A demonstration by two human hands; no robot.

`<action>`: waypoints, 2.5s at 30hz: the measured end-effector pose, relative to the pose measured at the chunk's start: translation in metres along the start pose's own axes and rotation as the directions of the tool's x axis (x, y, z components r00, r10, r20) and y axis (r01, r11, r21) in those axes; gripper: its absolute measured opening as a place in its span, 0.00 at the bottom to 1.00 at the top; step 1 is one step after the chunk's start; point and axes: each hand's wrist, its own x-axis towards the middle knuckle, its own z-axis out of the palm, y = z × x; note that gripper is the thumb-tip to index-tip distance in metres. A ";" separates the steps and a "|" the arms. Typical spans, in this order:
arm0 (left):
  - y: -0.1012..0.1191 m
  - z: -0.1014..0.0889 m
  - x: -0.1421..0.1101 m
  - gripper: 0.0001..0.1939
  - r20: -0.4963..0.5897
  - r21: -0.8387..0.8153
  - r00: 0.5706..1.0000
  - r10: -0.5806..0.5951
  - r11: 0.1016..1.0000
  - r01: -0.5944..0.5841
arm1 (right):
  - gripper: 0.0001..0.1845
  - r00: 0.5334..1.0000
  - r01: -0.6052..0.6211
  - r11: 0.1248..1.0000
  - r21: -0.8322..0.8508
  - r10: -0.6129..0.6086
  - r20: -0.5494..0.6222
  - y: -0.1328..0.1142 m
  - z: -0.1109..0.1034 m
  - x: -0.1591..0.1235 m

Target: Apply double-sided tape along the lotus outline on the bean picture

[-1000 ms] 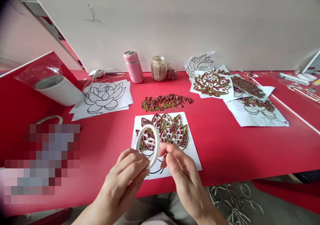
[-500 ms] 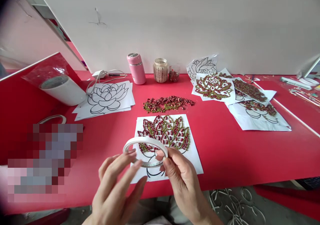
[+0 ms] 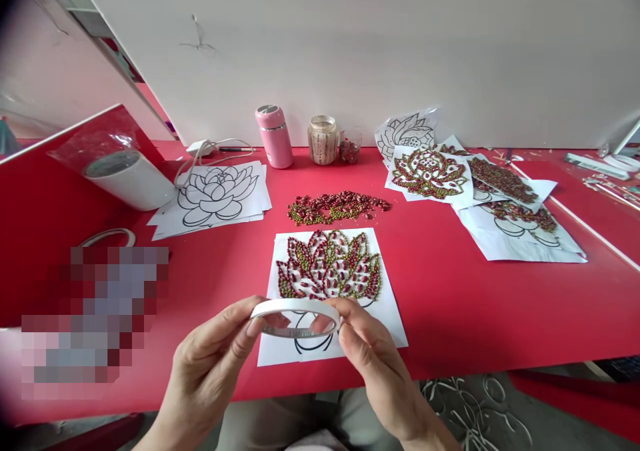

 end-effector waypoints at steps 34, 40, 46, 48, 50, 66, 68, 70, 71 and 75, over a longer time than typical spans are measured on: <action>0.015 -0.006 0.000 0.13 0.429 -0.010 0.871 -0.238 0.963 0.268 | 0.16 0.940 -0.143 0.989 0.045 0.122 0.319 -0.017 -0.005 0.016; 0.027 -0.004 0.007 0.11 0.476 0.173 0.861 -0.179 0.979 0.108 | 0.12 0.917 -0.090 0.987 -0.132 0.133 0.376 -0.031 0.003 0.021; 0.019 -0.006 -0.001 0.13 0.395 -0.077 0.883 -0.255 0.948 0.308 | 0.14 0.982 -0.060 0.978 0.202 0.021 0.190 -0.015 0.006 0.020; 0.013 -0.008 -0.003 0.18 0.361 -0.179 0.882 -0.303 0.905 0.385 | 0.14 0.985 -0.057 0.971 0.234 0.017 0.170 -0.011 0.005 0.019; 0.011 -0.008 -0.003 0.19 0.349 -0.173 0.879 -0.325 0.899 0.401 | 0.14 0.970 -0.100 0.982 0.160 0.061 0.233 -0.011 0.003 0.018; 0.022 -0.007 0.003 0.16 0.373 0.028 0.890 -0.263 0.962 0.273 | 0.13 0.973 -0.028 0.999 -0.017 0.031 0.228 -0.019 0.009 0.023; 0.015 -0.009 0.001 0.18 0.346 -0.104 0.890 -0.298 0.930 0.352 | 0.14 0.989 -0.011 0.990 0.139 -0.010 0.148 -0.012 0.007 0.022; 0.006 -0.009 -0.003 0.18 0.347 -0.194 0.881 -0.322 0.894 0.404 | 0.14 0.992 0.005 0.976 0.218 -0.032 0.118 -0.007 0.005 0.021; 0.002 -0.009 -0.005 0.18 0.352 -0.221 0.876 -0.329 0.880 0.420 | 0.14 0.991 0.002 0.975 0.221 -0.031 0.128 -0.005 0.004 0.020; 0.000 -0.007 -0.006 0.18 0.362 -0.248 0.878 -0.312 0.876 0.414 | 0.14 0.977 -0.039 0.994 0.104 0.017 0.211 -0.006 0.002 0.020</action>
